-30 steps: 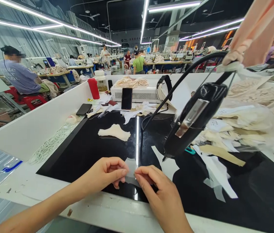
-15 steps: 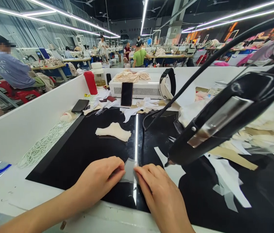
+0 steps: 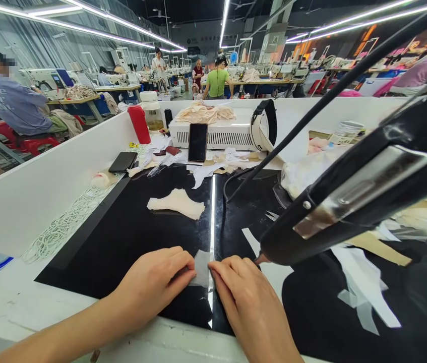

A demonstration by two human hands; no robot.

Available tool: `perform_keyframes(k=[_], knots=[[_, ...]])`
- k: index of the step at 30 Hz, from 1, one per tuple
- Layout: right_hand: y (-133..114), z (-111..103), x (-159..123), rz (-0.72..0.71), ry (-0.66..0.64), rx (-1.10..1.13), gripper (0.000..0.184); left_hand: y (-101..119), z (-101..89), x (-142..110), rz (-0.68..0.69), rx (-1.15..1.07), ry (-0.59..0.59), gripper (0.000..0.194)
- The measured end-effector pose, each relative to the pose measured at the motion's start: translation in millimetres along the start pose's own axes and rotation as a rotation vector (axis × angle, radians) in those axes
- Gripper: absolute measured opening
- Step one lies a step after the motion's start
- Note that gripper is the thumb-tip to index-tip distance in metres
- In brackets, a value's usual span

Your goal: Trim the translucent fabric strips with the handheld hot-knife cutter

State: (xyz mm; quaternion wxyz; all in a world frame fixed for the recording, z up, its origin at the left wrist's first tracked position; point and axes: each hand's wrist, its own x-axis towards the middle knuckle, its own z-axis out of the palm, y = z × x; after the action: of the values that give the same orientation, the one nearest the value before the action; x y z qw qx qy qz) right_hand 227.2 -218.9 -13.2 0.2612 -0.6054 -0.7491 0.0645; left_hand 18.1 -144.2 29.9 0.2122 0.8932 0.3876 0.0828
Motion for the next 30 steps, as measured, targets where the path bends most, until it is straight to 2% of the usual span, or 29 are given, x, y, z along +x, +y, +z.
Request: perform_keyframes(k=[3,9,16,24,30], knots=[[-2.8,1.4,0.0,0.037,0.024,0.009,0.028,-0.3,0.9,1.2,0.0,0.011,0.001,0.016],[-0.7,2.0,1.5,-0.029,0.056,0.02,0.021,2.4,-0.9,1.0,-0.026,0.043,-0.006,0.014],[-7.0,0.4,3.7,-0.027,0.089,0.015,0.021,0.5,-2.4,-1.6,-0.01,0.046,0.016,0.012],[-8.9,-0.4,6.8,-0.048,0.104,0.007,0.024,-0.3,0.6,-3.1,0.22,0.224,0.279,0.022],[-10.6,-0.4,7.8,-0.054,0.116,-0.004,0.027,-1.6,9.8,-4.6,0.368,0.062,0.207,0.016]])
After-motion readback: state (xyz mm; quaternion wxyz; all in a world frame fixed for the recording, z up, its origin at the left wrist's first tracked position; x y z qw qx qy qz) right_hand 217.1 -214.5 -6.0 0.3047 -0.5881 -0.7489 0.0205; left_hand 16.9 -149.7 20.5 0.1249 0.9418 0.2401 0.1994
